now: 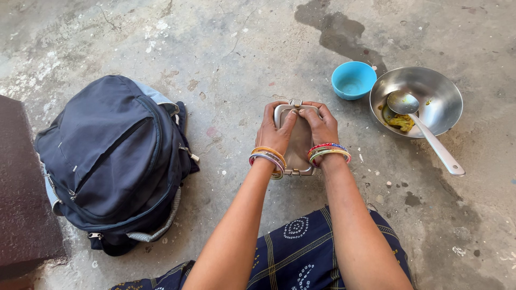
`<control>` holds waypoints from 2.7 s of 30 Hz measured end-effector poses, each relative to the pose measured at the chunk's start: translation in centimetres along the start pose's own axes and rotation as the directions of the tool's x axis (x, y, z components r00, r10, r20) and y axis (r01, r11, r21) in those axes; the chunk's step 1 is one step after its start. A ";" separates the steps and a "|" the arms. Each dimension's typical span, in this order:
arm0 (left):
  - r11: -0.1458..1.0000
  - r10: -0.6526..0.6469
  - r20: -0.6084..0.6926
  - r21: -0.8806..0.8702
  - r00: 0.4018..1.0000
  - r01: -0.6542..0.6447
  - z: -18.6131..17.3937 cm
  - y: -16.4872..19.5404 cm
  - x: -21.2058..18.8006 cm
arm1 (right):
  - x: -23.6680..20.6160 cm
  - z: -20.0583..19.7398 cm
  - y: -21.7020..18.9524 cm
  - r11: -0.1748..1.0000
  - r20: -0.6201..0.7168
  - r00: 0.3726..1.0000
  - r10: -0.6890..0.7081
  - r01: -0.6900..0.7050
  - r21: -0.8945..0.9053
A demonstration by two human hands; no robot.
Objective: The person sits on the floor and packs folded clothes into a backpack, zips its compartments, then opens a metal tiffin box, takes out a flatbread, places it in a bowl, and handles the food containers and cloth.
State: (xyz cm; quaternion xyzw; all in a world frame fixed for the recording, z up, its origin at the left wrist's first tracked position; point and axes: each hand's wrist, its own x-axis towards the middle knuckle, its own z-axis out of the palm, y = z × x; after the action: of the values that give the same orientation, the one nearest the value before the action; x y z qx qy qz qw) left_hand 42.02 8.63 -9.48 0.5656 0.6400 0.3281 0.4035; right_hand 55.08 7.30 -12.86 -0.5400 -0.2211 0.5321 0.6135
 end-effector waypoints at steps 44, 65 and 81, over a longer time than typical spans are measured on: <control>0.764 0.251 0.025 -0.619 0.968 -0.182 -2.7 -1.6 -0.7 | -2.7 1.6 -2.5 0.965 0.429 0.874 -0.226 0.261 -0.023; 0.707 0.017 0.159 -0.700 0.987 0.101 -3.2 -1.8 -1.0 | -2.5 2.0 -1.7 0.990 0.320 0.937 -0.143 0.141 0.029; 0.416 -0.032 0.435 -0.813 0.900 0.408 -1.0 -6.8 -2.4 | -1.3 2.5 0.8 0.839 0.338 0.932 -0.136 0.289 -0.461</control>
State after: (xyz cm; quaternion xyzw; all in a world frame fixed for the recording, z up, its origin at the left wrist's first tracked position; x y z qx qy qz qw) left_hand 38.06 5.30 -14.66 0.2269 0.3575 0.4494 0.7866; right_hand 52.16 7.11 -12.41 -0.5686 -0.4991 0.4572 0.4675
